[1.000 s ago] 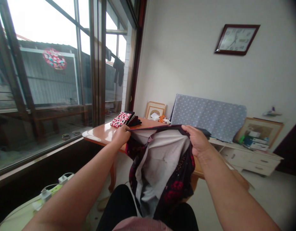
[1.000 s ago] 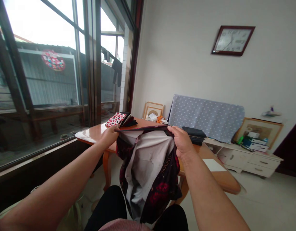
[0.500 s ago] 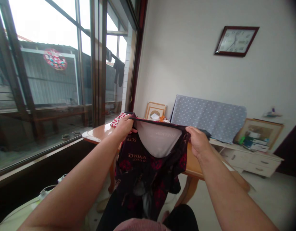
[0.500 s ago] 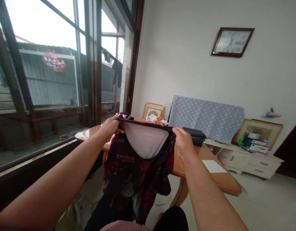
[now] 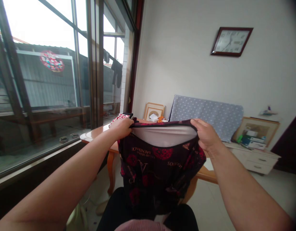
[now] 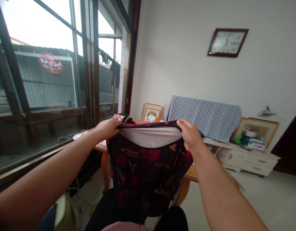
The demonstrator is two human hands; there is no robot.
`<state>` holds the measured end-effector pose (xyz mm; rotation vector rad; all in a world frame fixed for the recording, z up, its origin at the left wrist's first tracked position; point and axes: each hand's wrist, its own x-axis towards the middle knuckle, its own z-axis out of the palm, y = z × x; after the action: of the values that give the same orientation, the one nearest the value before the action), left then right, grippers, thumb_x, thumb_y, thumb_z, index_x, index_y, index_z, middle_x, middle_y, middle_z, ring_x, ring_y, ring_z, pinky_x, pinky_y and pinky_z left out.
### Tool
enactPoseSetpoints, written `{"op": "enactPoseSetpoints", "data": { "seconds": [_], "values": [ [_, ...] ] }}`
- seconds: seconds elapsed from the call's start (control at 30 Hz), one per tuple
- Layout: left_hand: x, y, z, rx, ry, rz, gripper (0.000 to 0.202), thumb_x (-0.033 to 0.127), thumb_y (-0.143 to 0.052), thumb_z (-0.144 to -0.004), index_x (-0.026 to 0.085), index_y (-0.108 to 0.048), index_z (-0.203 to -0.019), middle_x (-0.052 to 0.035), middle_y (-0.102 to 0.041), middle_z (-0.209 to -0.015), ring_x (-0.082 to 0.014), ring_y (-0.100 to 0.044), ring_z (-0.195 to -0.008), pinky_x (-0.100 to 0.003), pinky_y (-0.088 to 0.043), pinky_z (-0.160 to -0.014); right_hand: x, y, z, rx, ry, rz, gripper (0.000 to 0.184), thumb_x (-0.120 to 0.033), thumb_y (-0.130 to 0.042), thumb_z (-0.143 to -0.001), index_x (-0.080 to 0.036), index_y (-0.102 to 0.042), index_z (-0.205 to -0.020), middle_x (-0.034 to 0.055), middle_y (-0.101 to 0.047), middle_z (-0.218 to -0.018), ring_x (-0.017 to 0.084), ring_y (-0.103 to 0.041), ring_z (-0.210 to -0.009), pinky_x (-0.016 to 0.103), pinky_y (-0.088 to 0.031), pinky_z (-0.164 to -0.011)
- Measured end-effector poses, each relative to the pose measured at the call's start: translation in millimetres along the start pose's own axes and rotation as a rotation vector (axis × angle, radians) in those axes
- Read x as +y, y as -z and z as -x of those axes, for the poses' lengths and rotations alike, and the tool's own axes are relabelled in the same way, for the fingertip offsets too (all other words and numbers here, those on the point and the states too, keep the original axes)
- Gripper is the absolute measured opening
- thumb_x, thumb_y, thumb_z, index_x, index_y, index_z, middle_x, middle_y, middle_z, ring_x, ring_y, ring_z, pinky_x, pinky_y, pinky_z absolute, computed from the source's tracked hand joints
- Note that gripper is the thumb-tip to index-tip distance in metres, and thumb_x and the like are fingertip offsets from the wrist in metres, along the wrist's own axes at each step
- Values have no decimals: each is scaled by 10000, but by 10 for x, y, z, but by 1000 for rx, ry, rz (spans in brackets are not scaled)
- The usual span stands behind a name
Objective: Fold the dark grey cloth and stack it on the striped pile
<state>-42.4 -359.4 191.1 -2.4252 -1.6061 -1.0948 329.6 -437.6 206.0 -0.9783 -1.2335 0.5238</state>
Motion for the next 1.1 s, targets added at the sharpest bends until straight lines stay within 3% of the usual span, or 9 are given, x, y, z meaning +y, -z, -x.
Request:
{"op": "enactPoseSetpoints", "data": {
  "seconds": [0.1,0.2,0.33,0.5,0.6,0.7,0.87,0.97,1.1],
  "values": [
    [-37,11,-54,125,-41,-128,129,271,-657,-741,254,-715,-855,-84,-695,-1054,-326,-568,-1085,-396,-421,-878,-86,-10,125,-340,62,381,424,-592,-686,-789,-223,-751,-986,31,-750,-985,217,-646,-898,309,-483,-811],
    [-32,35,-89,112,124,159,191,353,-609,-796,210,-685,-898,-77,-679,-880,-277,-617,-901,-351,-458,-741,-47,27,187,-617,139,885,400,-511,-749,-739,-241,-753,-1034,53,-752,-1052,264,-664,-974,337,-472,-869],
    [10,75,-43,-66,162,625,356,473,-597,-832,185,-667,-1027,-29,-659,-763,-190,-606,-675,-272,-429,-584,198,199,88,-370,63,1326,225,-405,-653,-777,-240,-750,-896,108,-755,-928,322,-691,-913,384,-481,-787],
    [41,200,8,-166,-21,369,420,584,-735,-703,191,-709,-849,-14,-642,-701,-178,-585,-668,-251,-394,-577,518,398,-100,63,-181,676,239,-389,-636,-766,-205,-721,-893,109,-759,-854,308,-709,-864,381,-548,-742],
    [15,262,-18,-280,-134,62,443,620,-777,-621,221,-720,-805,-11,-649,-708,-193,-597,-696,-252,-372,-592,552,395,-87,22,-383,117,278,-367,-684,-754,-187,-701,-965,93,-761,-807,270,-715,-708,394,-596,-653],
    [-77,275,-71,-200,-58,-150,371,584,-753,-648,263,-742,-834,-19,-677,-741,-221,-626,-755,-255,-368,-617,427,356,10,-148,-433,-20,399,-368,-764,-741,-192,-692,-1091,77,-767,-821,259,-720,-688,406,-618,-677],
    [-295,230,-164,90,129,11,209,433,-680,-738,239,-729,-800,-37,-683,-738,-220,-637,-742,-252,-389,-590,178,369,129,-649,-379,282,508,-463,-813,-724,-241,-706,-1168,60,-773,-1023,274,-727,-910,385,-592,-831],
    [-348,191,-153,42,221,422,216,387,-654,-752,209,-722,-855,-22,-665,-674,-189,-624,-640,-246,-428,-548,215,449,74,-839,-165,691,339,-398,-809,-701,-247,-764,-1001,23,-775,-1008,268,-704,-955,333,-549,-855],
    [-286,185,-54,-191,256,746,333,395,-741,-694,214,-757,-973,-25,-735,-768,-184,-670,-663,-264,-523,-610,423,610,-71,-372,-40,1056,188,-374,-686,-752,-219,-764,-823,48,-762,-808,242,-686,-755,299,-511,-663]
  ]
}}
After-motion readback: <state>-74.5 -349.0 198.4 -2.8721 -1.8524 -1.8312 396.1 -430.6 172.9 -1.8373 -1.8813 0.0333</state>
